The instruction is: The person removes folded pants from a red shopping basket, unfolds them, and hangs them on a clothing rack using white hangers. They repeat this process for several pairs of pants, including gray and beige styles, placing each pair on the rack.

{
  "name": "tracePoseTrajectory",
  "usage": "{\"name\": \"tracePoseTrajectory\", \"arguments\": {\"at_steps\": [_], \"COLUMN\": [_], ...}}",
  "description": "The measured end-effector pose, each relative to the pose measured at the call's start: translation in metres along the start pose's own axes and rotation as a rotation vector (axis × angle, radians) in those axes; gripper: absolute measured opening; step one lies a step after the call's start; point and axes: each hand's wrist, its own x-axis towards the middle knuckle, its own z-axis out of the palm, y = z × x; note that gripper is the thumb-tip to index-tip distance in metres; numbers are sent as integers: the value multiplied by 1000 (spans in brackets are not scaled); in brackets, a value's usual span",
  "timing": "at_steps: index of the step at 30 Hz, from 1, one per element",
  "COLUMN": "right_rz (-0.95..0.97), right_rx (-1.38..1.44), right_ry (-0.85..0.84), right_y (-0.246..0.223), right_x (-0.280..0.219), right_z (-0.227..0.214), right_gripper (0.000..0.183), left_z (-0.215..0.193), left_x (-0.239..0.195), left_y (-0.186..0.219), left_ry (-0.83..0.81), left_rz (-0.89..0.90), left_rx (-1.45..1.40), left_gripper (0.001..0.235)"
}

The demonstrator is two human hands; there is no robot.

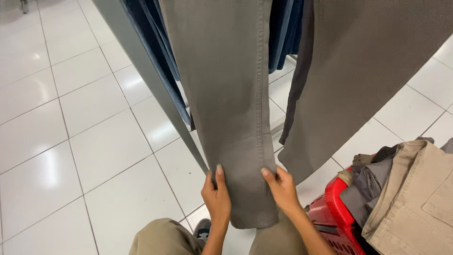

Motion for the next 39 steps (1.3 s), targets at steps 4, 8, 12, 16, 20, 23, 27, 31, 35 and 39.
{"name": "tracePoseTrajectory", "arguments": {"at_steps": [4,8,12,16,20,23,27,31,35,39], "right_rz": [-60,-215,-264,-215,-7,58,93,193,188,-32], "right_rx": [-53,-107,-95,-25,253,321,419,377,-13,18], "right_ry": [67,197,116,270,285,341,379,149,196,275], "right_y": [28,-6,-47,-55,-72,-55,-72,-42,-12,-3], "right_x": [-22,-14,-3,16,14,21,33,23,-10,-23], "right_z": [20,39,40,21,27,18,18,11,27,60], "right_gripper": [51,53,54,62,61,55,46,34,58,52], "left_z": [1,17,17,8,12,8,-6,-10,-11,15], "left_x": [-7,1,7,33,28,30,2,3,9,7], "left_y": [-52,-39,-5,6,26,11,-14,-10,-1,-34], "left_ry": [63,147,16,136,53,-76,-342,-267,-178,-24], "left_rz": [103,228,136,154,8,-87,-64,-52,103,311], "left_rx": [69,141,114,75,-55,-109,-198,-162,64,227], "left_gripper": [47,58,61,65,57,49,45,47,45,33]}}
